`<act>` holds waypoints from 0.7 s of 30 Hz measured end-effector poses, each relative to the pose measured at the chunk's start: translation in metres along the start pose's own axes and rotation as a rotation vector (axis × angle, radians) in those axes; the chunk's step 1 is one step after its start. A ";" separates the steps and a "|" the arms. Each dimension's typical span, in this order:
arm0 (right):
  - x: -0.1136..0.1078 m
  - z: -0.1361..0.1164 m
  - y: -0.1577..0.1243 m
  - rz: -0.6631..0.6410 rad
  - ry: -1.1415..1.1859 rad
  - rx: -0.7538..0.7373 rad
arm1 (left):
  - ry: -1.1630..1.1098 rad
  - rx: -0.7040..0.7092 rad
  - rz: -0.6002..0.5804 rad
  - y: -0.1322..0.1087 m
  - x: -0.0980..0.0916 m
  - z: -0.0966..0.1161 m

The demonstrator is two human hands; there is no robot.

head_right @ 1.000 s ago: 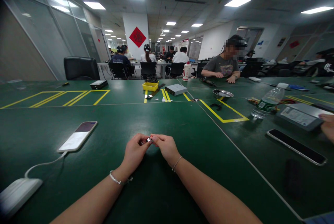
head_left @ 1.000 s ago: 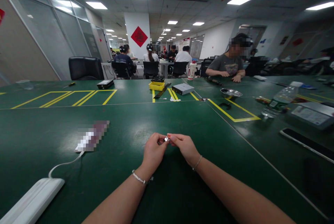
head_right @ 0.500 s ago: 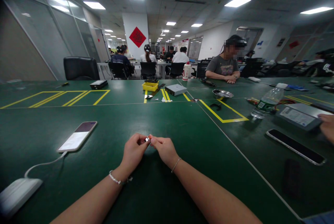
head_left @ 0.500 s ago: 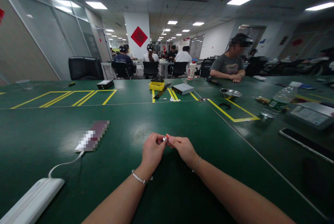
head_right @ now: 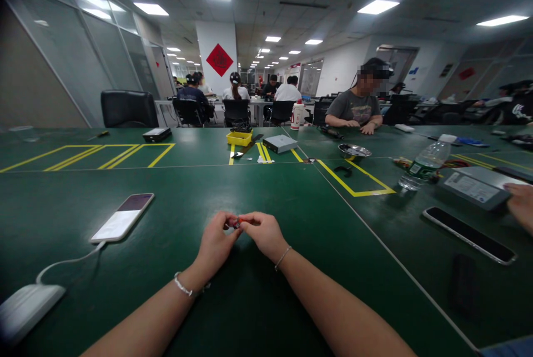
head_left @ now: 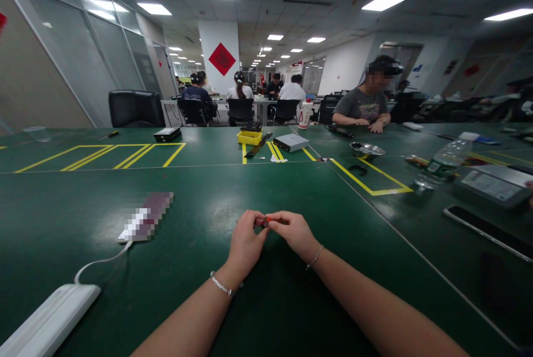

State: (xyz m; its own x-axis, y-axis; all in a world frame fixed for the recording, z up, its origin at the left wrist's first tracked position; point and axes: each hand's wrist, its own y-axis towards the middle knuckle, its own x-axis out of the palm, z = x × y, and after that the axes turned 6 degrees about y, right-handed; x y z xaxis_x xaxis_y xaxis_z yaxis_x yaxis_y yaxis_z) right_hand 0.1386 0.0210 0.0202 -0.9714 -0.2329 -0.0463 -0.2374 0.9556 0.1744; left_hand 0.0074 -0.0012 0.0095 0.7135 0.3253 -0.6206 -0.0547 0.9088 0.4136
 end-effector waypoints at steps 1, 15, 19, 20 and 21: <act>-0.003 -0.002 0.002 0.005 -0.039 -0.007 | -0.013 0.009 -0.007 0.000 0.001 -0.002; -0.250 0.006 -0.001 0.736 -1.123 0.504 | 0.088 0.000 -0.083 0.002 0.000 -0.013; -0.271 0.020 -0.012 0.748 -1.093 0.615 | 0.116 -0.025 -0.112 0.002 -0.001 -0.013; -0.272 0.023 -0.013 0.746 -1.104 0.613 | 0.123 -0.033 -0.122 0.002 -0.001 -0.013; -0.273 0.026 -0.013 0.752 -1.123 0.604 | 0.131 -0.044 -0.131 0.002 -0.002 -0.013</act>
State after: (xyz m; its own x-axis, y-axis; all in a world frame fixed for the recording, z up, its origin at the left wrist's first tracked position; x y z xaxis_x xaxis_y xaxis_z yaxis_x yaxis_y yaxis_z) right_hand 0.4069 0.0765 0.0049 -0.2851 0.3280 -0.9006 0.6194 0.7802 0.0880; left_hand -0.0028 0.0034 0.0031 0.6194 0.2324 -0.7498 0.0001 0.9551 0.2961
